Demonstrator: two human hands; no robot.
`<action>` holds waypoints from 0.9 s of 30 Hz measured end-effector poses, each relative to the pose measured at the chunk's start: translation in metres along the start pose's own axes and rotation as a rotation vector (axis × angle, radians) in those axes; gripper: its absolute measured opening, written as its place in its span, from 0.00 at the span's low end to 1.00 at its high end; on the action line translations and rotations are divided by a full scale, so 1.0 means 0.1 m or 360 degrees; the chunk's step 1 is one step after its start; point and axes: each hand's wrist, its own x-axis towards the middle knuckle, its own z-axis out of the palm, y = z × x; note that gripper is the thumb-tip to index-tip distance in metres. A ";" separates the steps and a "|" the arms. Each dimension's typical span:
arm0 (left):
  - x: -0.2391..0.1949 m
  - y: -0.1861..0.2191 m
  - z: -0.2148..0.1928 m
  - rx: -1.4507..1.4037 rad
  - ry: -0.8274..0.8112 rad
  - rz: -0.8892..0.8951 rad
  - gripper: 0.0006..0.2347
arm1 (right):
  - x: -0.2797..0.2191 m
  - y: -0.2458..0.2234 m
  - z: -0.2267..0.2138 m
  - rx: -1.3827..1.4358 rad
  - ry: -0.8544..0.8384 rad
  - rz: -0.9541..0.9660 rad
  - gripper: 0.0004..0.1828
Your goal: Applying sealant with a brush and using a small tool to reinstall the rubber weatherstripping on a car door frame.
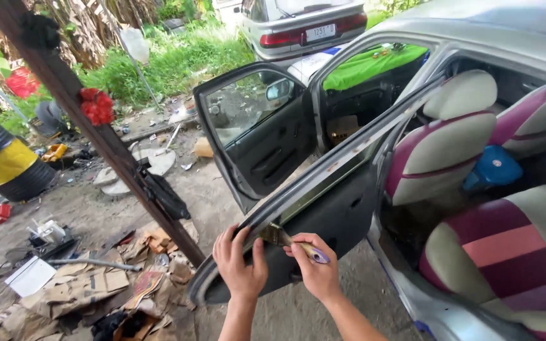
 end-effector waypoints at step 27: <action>0.92 1.61 1.90 0.0718 0.0504 0.0394 0.13 | 2.14 -0.41 -2.65 0.0336 0.0395 -0.0380 0.06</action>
